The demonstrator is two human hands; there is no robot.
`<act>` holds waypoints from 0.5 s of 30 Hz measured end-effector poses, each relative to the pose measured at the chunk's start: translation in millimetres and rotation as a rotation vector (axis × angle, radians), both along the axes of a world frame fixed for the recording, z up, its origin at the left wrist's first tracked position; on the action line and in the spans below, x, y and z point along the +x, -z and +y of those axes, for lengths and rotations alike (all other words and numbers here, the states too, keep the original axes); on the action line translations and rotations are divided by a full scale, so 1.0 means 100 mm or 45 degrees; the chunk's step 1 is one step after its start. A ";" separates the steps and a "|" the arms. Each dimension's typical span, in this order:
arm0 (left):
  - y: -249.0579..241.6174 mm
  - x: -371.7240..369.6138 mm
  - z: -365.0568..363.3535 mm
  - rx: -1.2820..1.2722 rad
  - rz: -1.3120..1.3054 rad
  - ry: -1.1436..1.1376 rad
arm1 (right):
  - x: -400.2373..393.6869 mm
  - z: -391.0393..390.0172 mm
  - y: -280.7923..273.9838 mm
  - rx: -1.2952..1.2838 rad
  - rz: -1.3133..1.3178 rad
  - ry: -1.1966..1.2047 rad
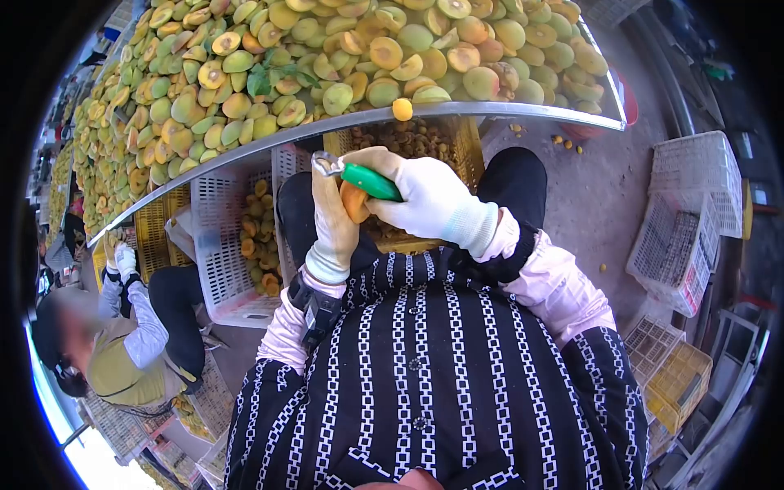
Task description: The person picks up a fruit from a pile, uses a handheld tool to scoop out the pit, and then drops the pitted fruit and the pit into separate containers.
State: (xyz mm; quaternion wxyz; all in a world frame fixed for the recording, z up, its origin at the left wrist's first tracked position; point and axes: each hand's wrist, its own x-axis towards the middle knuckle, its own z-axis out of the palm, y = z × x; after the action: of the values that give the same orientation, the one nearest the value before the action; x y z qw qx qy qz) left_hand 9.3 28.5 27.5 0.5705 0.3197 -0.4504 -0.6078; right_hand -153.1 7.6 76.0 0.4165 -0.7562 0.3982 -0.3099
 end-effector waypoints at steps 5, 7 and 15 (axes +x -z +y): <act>-0.01 -0.05 -0.03 0.288 -0.200 -0.131 | 0.01 -0.04 0.14 -0.194 0.158 -0.027; 0.08 -0.10 -0.07 0.321 -0.106 -0.172 | 0.03 -0.06 0.13 -0.197 0.177 -0.007; 0.49 -0.13 -0.28 0.575 0.344 -0.206 | 0.08 -0.20 0.26 -0.187 0.633 -0.033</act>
State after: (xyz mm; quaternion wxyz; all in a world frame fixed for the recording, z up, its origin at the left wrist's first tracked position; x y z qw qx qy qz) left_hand -4.1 0.7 -21.8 0.5865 0.3898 -0.1964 -0.6823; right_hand -145.2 -12.2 50.0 0.2538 -0.8425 0.4550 -0.1370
